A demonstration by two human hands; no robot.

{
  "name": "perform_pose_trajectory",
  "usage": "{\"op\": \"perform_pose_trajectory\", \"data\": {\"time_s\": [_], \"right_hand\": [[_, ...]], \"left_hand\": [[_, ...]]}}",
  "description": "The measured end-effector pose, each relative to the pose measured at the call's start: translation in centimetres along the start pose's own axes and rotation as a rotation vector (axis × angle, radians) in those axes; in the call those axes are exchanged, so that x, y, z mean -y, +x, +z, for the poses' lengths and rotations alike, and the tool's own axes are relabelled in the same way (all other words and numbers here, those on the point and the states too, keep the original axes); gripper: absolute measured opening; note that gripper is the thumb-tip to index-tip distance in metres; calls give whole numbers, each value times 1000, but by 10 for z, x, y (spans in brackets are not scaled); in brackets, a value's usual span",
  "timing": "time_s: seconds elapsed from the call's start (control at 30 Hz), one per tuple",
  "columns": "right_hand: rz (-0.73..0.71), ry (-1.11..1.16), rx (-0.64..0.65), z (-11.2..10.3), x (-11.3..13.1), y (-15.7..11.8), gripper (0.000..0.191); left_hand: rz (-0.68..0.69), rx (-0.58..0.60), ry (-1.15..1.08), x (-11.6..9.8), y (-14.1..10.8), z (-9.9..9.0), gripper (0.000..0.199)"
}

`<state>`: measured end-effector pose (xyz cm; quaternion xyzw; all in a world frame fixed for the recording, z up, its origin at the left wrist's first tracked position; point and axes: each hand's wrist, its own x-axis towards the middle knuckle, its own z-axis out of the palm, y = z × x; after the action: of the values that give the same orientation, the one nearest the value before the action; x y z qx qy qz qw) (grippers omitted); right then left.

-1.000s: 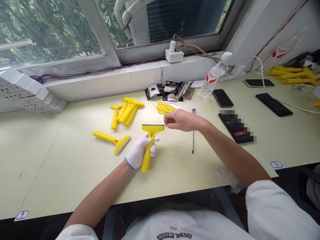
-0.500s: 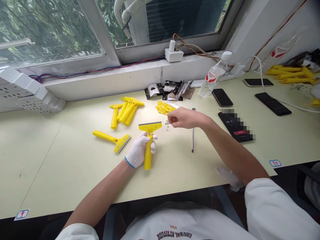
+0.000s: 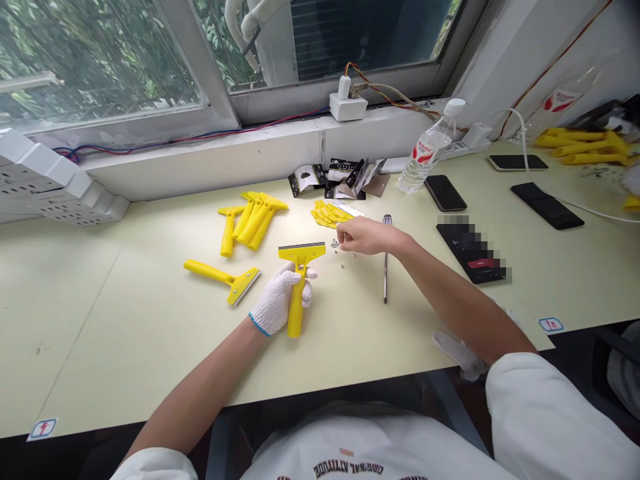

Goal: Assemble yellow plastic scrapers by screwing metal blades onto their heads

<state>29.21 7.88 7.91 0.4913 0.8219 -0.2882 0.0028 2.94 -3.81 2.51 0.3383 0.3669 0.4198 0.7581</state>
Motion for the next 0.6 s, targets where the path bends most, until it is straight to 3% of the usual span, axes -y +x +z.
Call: {"op": "perform_pose_trajectory", "data": {"time_s": [0.1,0.23,0.4,0.6], "right_hand": [[-109,359,-109,4,15,0,16],[-241,619,8,11,25,-1,22],[-83,683,-5,15,24,-1,13],[-21,854,41,19,22,3,9]], "left_hand": [[0,5,23,1,0,1,39],[-1,26,70,2,-2,0,33],[24,39,107,3,-3,0,36],[65,29,197,2,-5,5,38]]}}
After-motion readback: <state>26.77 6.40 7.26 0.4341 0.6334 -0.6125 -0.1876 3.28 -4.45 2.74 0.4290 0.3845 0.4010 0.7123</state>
